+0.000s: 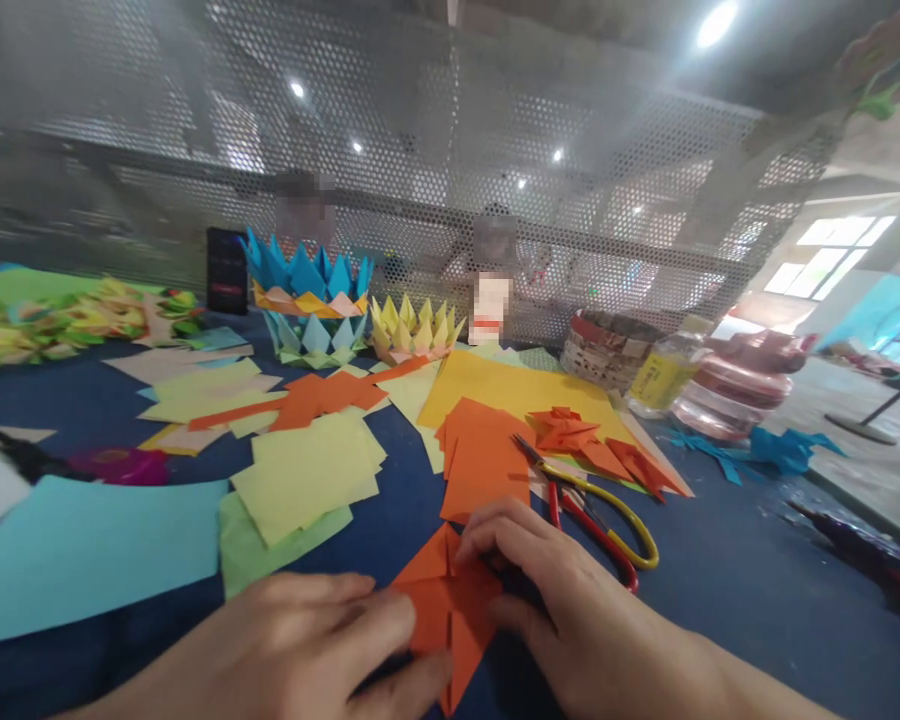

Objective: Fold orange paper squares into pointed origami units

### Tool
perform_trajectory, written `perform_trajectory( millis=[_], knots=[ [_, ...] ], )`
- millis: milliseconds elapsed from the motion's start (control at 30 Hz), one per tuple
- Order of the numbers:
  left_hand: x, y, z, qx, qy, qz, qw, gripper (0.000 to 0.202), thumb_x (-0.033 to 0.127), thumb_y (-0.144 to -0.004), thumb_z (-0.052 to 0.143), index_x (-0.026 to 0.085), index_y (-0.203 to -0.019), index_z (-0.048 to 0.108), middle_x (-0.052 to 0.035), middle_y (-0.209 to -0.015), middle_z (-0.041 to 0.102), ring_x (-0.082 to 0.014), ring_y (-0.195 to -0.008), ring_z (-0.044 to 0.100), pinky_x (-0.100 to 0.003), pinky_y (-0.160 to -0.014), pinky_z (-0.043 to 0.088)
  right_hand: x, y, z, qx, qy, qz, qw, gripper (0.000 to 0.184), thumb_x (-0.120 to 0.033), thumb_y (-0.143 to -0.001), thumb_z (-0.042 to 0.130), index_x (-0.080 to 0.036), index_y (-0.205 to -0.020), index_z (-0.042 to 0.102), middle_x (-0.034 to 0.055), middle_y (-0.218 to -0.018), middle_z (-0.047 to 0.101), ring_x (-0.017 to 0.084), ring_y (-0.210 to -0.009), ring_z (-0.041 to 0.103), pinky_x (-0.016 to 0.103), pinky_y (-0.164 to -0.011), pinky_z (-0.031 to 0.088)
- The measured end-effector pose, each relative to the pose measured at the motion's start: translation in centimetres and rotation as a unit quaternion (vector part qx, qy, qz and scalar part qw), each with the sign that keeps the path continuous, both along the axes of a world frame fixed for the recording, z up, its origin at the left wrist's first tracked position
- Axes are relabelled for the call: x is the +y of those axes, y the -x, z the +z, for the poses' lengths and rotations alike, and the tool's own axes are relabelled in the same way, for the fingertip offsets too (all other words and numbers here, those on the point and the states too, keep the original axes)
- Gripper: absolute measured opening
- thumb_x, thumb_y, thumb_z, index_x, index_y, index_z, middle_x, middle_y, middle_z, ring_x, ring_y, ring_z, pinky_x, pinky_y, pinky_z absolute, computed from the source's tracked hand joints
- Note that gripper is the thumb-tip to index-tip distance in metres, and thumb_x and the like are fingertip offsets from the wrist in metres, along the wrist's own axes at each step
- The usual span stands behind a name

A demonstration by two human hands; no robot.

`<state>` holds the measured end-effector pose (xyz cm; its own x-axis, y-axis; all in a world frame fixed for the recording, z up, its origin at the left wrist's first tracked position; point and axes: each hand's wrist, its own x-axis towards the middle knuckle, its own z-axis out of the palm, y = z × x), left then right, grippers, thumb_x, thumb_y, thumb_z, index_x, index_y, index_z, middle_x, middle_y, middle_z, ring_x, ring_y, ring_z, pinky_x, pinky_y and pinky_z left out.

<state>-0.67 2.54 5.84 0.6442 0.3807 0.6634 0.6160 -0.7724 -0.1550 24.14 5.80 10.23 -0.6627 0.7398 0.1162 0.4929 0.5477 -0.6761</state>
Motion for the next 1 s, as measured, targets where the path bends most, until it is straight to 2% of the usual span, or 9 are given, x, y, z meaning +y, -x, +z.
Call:
perform_trajectory(
  millis=[67, 100, 200, 300, 400, 500, 633, 767, 1000],
  knots=[
    [0.7, 0.0, 1.4, -0.007, -0.005, -0.022, 1.0, 0.045, 0.038, -0.118, 0.022, 0.021, -0.12, 0.064, 0.0035, -0.076, 0.072, -0.014, -0.058, 0.07, -0.025, -0.054, 0.052, 0.2, 0.0, -0.1, 0.013, -0.007, 0.027, 1.0, 0.026, 0.002, -0.098, 0.054, -0.019, -0.106, 0.068, 0.0077, -0.119, 0.068, 0.016, -0.109, 0.069, 0.025, -0.099, 0.056],
    [1.0, 0.0, 2.1, -0.021, -0.005, -0.018, 1.0, 0.042, 0.03, -0.117, 0.021, 0.02, -0.122, 0.062, 0.0031, -0.077, 0.072, -0.0142, -0.058, 0.069, -0.027, -0.054, 0.05, 0.4, 0.0, -0.1, 0.017, -0.007, 0.041, 0.999, 0.023, -0.003, -0.102, 0.053, -0.019, -0.105, 0.069, 0.0079, -0.117, 0.068, 0.016, -0.106, 0.07, 0.024, -0.097, 0.057],
    [1.5, 0.3, 2.9, -0.006, 0.031, 0.015, 0.999, 0.034, 0.007, -0.105, 0.032, 0.02, -0.127, 0.056, -0.0033, -0.105, 0.077, -0.0167, -0.087, 0.077, -0.026, -0.074, 0.058, 0.8, 0.1, -0.1, 0.013, -0.024, 0.05, 0.998, 0.024, -0.007, -0.105, 0.052, -0.022, -0.107, 0.071, 0.0074, -0.116, 0.07, 0.016, -0.105, 0.072, 0.023, -0.093, 0.059],
    [1.7, 0.5, 2.4, -0.018, 0.069, 0.019, 0.997, 0.05, 0.0, -0.088, 0.036, 0.021, -0.128, 0.055, -0.0039, -0.115, 0.076, -0.0148, -0.092, 0.076, -0.022, -0.082, 0.06, 1.0, 0.0, -0.3, 0.015, -0.081, 0.071, 0.994, 0.032, -0.003, -0.101, 0.048, -0.023, -0.109, 0.072, 0.0081, -0.12, 0.072, 0.017, -0.113, 0.072, 0.024, -0.095, 0.059],
    [1.9, 0.4, 1.9, -0.03, 0.127, -0.006, 0.991, 0.049, 0.002, -0.085, 0.037, 0.023, -0.123, 0.058, -0.0021, -0.116, 0.076, -0.0116, -0.089, 0.076, -0.016, -0.08, 0.06, 0.9, -0.2, -0.7, 0.012, -0.116, 0.083, 0.99, 0.032, -0.003, -0.101, 0.049, -0.023, -0.113, 0.071, 0.0089, -0.122, 0.074, 0.017, -0.11, 0.074, 0.023, -0.095, 0.06],
    [2.0, 0.0, 1.7, -0.039, 0.131, -0.017, 0.99, 0.053, 0.0, -0.081, 0.037, 0.023, -0.124, 0.059, -0.0005, -0.114, 0.077, -0.0111, -0.092, 0.077, -0.015, -0.083, 0.06, 0.9, -0.3, -1.4, 0.02, -0.135, 0.085, 0.987, 0.026, -0.009, -0.1, 0.06, -0.022, -0.122, 0.067, 0.0086, -0.122, 0.076, 0.017, -0.11, 0.074, 0.022, -0.096, 0.059],
    [2.0, -0.1, 1.5, -0.051, 0.115, -0.019, 0.992, 0.04, 0.005, -0.097, 0.036, 0.023, -0.123, 0.062, -0.0009, -0.113, 0.079, -0.0127, -0.088, 0.077, -0.018, -0.078, 0.06, 0.9, -0.4, -2.2, 0.055, -0.229, 0.104, 0.966, 0.018, -0.03, -0.106, 0.061, -0.027, -0.123, 0.064, 0.0079, -0.119, 0.077, 0.02, -0.103, 0.075, 0.027, -0.096, 0.061],
    [2.0, 0.0, 1.1, -0.046, 0.102, -0.03, 0.993, 0.04, 0.017, -0.112, 0.027, 0.022, -0.114, 0.067, -0.0021, -0.11, 0.08, -0.0135, -0.079, 0.075, -0.022, -0.071, 0.059, 0.5, -0.5, -1.6, -0.042, -0.234, 0.107, 0.965, 0.017, -0.022, -0.11, 0.052, -0.026, -0.112, 0.068, 0.0079, -0.121, 0.077, 0.02, -0.106, 0.076, 0.028, -0.097, 0.061],
    [1.7, 0.1, 1.9, -0.047, 0.104, -0.03, 0.993, 0.042, 0.001, -0.097, 0.035, 0.022, -0.115, 0.067, 0.0006, -0.113, 0.081, -0.013, -0.086, 0.076, -0.022, -0.077, 0.059, 0.4, -0.6, -1.3, -0.033, -0.244, 0.109, 0.963, 0.023, -0.008, -0.101, 0.056, -0.022, -0.114, 0.069, 0.0103, -0.123, 0.076, 0.019, -0.11, 0.074, 0.028, -0.099, 0.061]
  ],
)
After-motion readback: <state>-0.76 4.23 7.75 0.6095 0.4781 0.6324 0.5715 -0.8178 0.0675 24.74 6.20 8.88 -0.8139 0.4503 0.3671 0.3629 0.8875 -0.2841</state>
